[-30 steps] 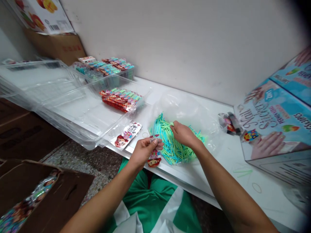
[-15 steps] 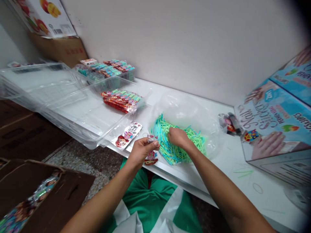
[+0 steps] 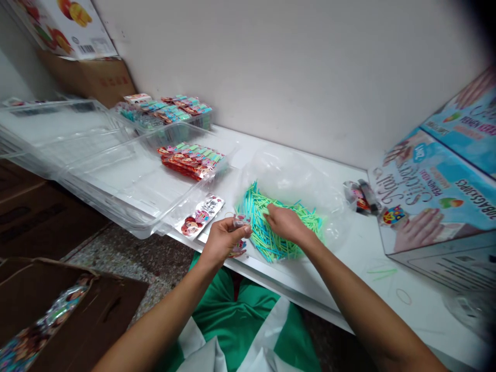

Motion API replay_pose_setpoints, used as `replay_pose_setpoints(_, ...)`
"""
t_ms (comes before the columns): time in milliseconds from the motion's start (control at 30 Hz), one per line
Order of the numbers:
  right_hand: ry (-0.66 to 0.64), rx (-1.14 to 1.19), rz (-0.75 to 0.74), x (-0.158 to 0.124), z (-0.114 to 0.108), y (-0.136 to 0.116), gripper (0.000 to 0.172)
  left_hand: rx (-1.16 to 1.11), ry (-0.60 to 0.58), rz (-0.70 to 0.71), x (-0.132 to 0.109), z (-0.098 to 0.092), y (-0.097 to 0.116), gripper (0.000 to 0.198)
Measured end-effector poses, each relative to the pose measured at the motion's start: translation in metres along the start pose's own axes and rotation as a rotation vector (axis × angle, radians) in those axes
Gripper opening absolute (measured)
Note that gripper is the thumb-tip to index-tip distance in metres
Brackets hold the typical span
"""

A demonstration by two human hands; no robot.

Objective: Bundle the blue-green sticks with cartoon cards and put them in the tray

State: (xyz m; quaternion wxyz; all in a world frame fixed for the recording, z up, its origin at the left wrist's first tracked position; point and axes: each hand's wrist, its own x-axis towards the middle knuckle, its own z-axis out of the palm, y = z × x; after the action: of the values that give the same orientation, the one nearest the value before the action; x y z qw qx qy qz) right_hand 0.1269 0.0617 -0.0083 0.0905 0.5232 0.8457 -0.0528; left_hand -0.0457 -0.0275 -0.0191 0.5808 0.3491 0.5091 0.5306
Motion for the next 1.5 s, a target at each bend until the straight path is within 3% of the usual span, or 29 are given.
replay_pose_setpoints(200,-0.055,-0.007,-0.022,0.000,0.012,-0.004,0.024,0.007,-0.019,0.017,-0.003,-0.003,0.003,0.023)
replay_pose_setpoints(333,-0.024,0.031,-0.075,-0.008,-0.006,0.004,0.026,0.022,-0.036,0.006,-0.004,-0.002,0.005,0.025)
replay_pose_setpoints(467,0.025,0.242,-0.296,-0.028,-0.034,0.007,0.024,0.113,-0.074,0.076,-0.004,-0.002,0.004,0.026)
replay_pose_setpoints(667,-0.064,0.187,-0.447,-0.052,-0.063,0.002,0.029,0.503,-0.030,0.310,-0.009,0.001,0.004,0.023)
replay_pose_setpoints(967,-0.101,0.044,-0.480,-0.057,-0.063,-0.011,0.033,1.116,-0.070,0.666,-0.013,0.000,0.013,0.023)
replay_pose_setpoints(1167,-0.123,0.035,-0.534,-0.057,-0.061,-0.011,0.063,1.103,-0.121,0.673,-0.012,-0.001,0.012,0.018)
replay_pose_setpoints(1367,-0.330,0.194,-0.485,-0.050,-0.068,-0.010,0.062,1.074,-0.151,0.687,-0.012,-0.003,0.006,0.018)
replay_pose_setpoints(1500,-0.343,0.259,-0.511,-0.044,-0.066,-0.007,0.057,1.075,-0.143,0.684,-0.011,-0.003,0.005,0.017)
